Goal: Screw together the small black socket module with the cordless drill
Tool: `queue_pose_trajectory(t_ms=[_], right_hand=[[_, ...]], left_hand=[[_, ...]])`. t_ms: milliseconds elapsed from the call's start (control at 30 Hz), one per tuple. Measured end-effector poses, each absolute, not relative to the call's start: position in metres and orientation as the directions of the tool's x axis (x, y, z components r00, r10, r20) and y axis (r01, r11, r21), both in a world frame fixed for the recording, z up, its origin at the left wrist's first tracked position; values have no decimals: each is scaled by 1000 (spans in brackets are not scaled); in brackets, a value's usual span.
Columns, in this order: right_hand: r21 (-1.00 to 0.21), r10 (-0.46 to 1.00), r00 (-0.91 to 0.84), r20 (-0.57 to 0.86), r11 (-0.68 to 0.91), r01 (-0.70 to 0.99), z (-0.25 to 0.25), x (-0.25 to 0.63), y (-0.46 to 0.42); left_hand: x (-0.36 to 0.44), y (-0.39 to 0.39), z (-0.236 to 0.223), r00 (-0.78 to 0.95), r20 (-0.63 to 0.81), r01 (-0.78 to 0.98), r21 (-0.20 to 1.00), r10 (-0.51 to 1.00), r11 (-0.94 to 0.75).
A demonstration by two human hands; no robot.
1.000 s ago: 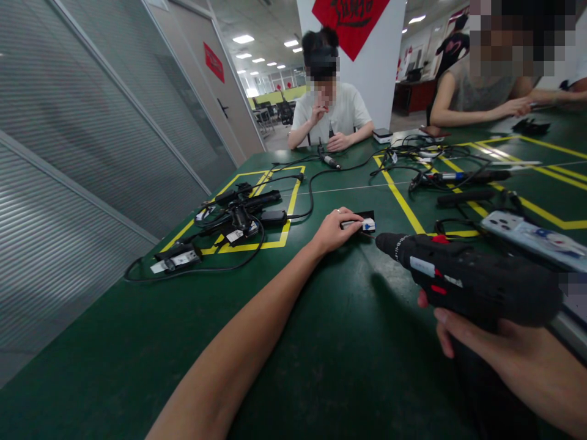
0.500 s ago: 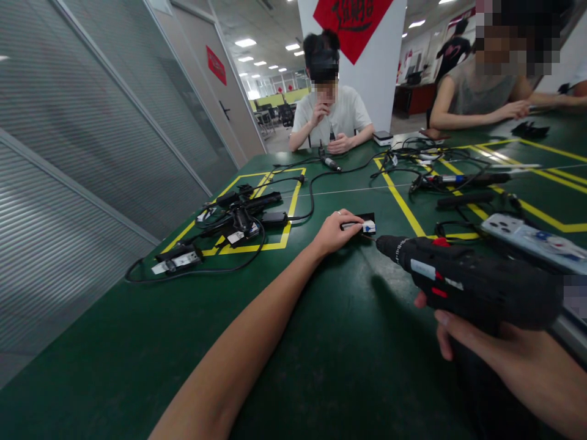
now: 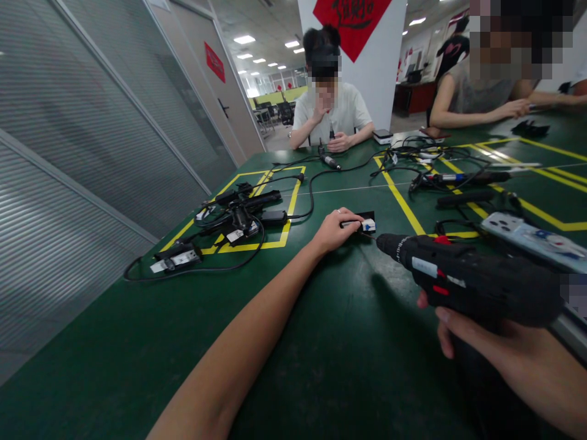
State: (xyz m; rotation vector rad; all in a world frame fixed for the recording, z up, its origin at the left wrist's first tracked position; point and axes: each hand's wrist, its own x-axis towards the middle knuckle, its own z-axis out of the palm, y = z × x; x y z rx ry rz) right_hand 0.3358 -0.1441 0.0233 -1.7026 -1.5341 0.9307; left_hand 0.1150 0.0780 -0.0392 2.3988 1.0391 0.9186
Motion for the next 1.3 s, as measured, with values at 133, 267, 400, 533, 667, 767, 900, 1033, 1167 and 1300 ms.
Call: queue_pose_trajectory(t_ms=[133, 267, 400, 533, 667, 767, 900, 1033, 1167, 1300], right_hand=[[-844, 992, 85, -93, -124, 522, 25, 336, -145], [-839, 994, 75, -79, -107, 534, 21, 337, -143], [-852, 994, 63, -84, -104, 513, 20, 338, -142], [-844, 994, 72, -79, -105, 526, 21, 338, -143], [-849, 994, 57, -90, -107, 518, 20, 338, -142], [-851, 993, 66, -96, -117, 512, 19, 337, -142], [-856, 991, 74, -111, -133, 500, 18, 337, -142], [-852, 990, 69, -126, -143, 504, 19, 337, -143], [-857, 992, 83, -94, -123, 500, 22, 336, -143], [-857, 997, 60, -45, -69, 510, 26, 334, -141]], left_hand=[[116, 78, -40, 510, 423, 510, 552, 749, -660], [116, 78, -40, 506, 428, 505, 558, 749, -659], [115, 80, -41, 500, 419, 499, 575, 758, -648], [115, 80, -42, 499, 427, 484, 585, 754, -651], [115, 81, -43, 494, 420, 469, 608, 761, -640], [114, 81, -43, 495, 424, 445, 626, 758, -641], [114, 83, -44, 506, 444, 413, 628, 740, -659], [115, 83, -44, 495, 434, 435, 626, 753, -647], [115, 82, -44, 485, 419, 460, 624, 768, -631], [115, 83, -44, 490, 429, 445, 626, 759, -641]])
